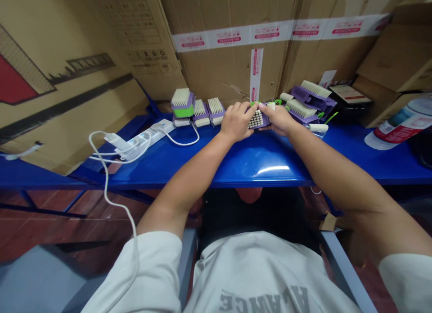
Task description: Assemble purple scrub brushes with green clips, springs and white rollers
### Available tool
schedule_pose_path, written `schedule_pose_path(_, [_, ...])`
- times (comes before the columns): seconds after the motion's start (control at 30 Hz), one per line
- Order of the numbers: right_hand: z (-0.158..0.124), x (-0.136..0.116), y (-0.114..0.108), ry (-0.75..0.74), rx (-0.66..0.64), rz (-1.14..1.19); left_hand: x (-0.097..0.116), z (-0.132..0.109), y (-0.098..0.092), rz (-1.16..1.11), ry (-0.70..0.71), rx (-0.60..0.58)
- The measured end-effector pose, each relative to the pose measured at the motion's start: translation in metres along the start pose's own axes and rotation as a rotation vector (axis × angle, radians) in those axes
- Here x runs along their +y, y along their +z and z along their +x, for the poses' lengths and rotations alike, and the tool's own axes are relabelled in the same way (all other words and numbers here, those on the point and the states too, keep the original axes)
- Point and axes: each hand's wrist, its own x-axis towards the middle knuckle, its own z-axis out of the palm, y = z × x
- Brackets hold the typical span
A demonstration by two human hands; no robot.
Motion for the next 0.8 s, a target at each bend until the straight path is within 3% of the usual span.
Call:
schedule_pose_path(0.33, [0.001,0.001,0.003,-0.013,-0.048,0.048,-0.005,0.0,0.002,-0.007,0.029,0.004])
schedule_pose_path(0.53, [0.0,-0.003,0.006,-0.058,0.002,0.044,-0.001,0.0,-0.003,-0.038,0.016,0.031])
schedule_pose_path(0.67, [-0.002,-0.009,0.006,-0.085,0.041,0.032,-0.009,0.004,-0.004,-0.108,-0.005,0.14])
schedule_pose_path(0.8, [-0.004,-0.015,0.002,-0.104,0.023,0.007,-0.034,0.013,0.006,-0.291,-0.112,0.337])
